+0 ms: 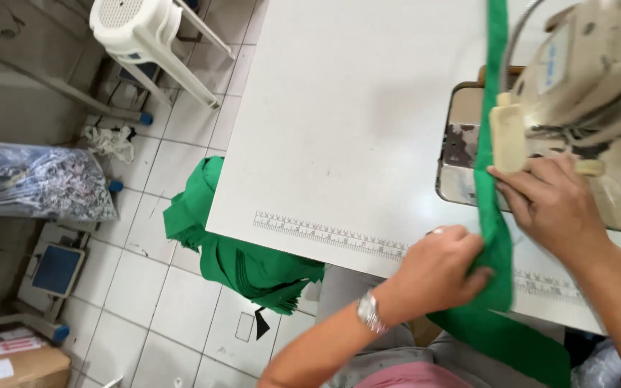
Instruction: Folding a long green fabric strip and sewing it using an industrial sewing machine.
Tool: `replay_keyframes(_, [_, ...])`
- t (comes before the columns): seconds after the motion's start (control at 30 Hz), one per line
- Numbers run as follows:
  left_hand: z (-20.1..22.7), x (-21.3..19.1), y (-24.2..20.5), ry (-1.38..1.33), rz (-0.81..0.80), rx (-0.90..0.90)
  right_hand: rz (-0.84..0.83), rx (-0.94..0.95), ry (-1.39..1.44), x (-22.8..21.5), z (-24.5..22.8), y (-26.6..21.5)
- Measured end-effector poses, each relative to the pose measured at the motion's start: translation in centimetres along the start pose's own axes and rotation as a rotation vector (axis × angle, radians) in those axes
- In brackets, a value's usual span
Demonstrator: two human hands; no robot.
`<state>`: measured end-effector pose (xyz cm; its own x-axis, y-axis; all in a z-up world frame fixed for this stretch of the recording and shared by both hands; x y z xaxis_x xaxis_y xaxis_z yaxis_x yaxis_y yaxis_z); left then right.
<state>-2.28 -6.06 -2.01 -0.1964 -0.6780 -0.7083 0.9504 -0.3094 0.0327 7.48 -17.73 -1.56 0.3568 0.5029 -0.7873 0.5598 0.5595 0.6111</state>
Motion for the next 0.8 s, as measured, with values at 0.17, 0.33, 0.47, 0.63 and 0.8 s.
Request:
replay_keyframes(0.17, [-3.5,-2.1,-5.0,-0.740,0.145,-0.318,-0.172,0.153,0.076,-2.0,-2.5,-0.9])
replay_keyframes(0.33, [-3.5,-1.2,-8.1,-1.141,0.058,-0.480,0.019,0.091,0.283,-5.1,-7.8,-2.7])
replay_keyframes(0.47, [-3.9,-1.4,-10.0,-1.254,0.131,-0.591,0.198,-0.071,0.411,-8.4,-11.9,-1.8])
replay_keyframes(0.63, [-4.3,-1.0,-10.6,-1.308,0.175,-0.605,0.312,-0.185,0.415,-9.0,-14.0,-1.5])
replay_keyframes(0.8, [-4.4,-2.0,-10.8,-0.990,0.196,-0.618,0.305,-0.229,0.416,-9.0,-14.8,-1.0])
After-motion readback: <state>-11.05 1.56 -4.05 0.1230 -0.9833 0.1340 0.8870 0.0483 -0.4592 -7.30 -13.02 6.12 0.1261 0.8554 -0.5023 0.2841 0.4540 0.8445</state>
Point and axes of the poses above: each hand's wrist, its own y-axis towards the middle knuckle, its own x-axis out of the palm, z = x × y, the point moved 9 cm from there along y, towards the middle knuckle, and after that the axes turned 4 degrees about z, right-handed, at the moved point
